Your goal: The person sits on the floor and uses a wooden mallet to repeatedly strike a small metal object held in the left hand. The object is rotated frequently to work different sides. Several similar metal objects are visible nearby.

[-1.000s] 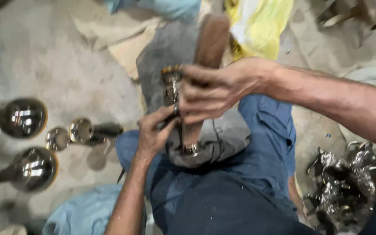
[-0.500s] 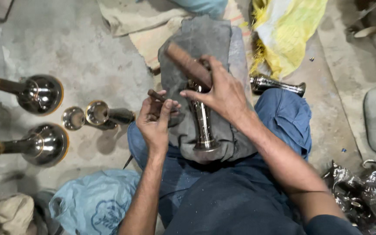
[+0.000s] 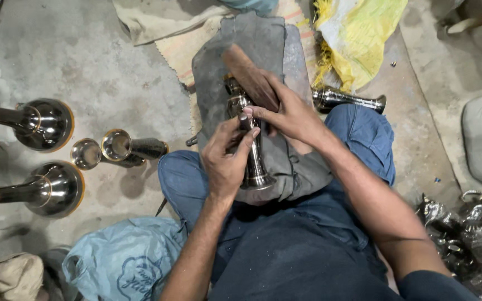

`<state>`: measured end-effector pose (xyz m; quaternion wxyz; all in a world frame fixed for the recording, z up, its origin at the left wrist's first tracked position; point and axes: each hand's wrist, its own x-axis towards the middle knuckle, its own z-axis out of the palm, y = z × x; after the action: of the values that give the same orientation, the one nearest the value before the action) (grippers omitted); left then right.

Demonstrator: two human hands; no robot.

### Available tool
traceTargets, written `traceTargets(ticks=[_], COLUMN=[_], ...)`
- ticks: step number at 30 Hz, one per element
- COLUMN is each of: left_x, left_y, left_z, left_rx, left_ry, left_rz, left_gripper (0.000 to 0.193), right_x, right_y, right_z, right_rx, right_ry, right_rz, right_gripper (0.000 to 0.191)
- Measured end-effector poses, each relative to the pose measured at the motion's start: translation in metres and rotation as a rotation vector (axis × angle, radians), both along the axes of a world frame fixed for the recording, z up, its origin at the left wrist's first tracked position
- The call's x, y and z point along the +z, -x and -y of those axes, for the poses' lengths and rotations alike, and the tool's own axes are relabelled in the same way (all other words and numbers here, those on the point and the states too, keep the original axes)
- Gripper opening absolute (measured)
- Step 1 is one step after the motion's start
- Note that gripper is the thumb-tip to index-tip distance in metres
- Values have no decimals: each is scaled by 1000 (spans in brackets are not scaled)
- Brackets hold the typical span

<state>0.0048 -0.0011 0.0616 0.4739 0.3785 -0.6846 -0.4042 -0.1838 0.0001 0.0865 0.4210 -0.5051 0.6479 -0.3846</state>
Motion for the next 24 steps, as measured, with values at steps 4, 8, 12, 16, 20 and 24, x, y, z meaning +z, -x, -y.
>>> traceTargets(ticks=[4, 8, 12, 16, 20, 24], left_x=[-4, -13, -16, -13, -8, -5], left_y=[5, 7, 7, 8, 11, 11], left_z=[-2, 2, 6, 2, -1, -1], left_rx=[22, 26, 1, 20, 20, 29], left_ry=[9, 188, 217, 259, 353, 273], left_rz=[47, 165, 263, 223, 296, 303], left_gripper=[33, 31, 25, 31, 28, 30], right_x=[5, 15, 36, 57, 64, 61], right_y=[21, 43, 52, 55, 59, 62], right_z=[-14, -28, -42, -53, -52, -55], right_rx=[-1, 42, 68, 16, 6, 48], right_ry=[134, 576, 611, 611, 513, 626], right_rz=[-385, -724, -986, -1195, -597, -1261], right_gripper=[69, 69, 51, 46, 33, 34])
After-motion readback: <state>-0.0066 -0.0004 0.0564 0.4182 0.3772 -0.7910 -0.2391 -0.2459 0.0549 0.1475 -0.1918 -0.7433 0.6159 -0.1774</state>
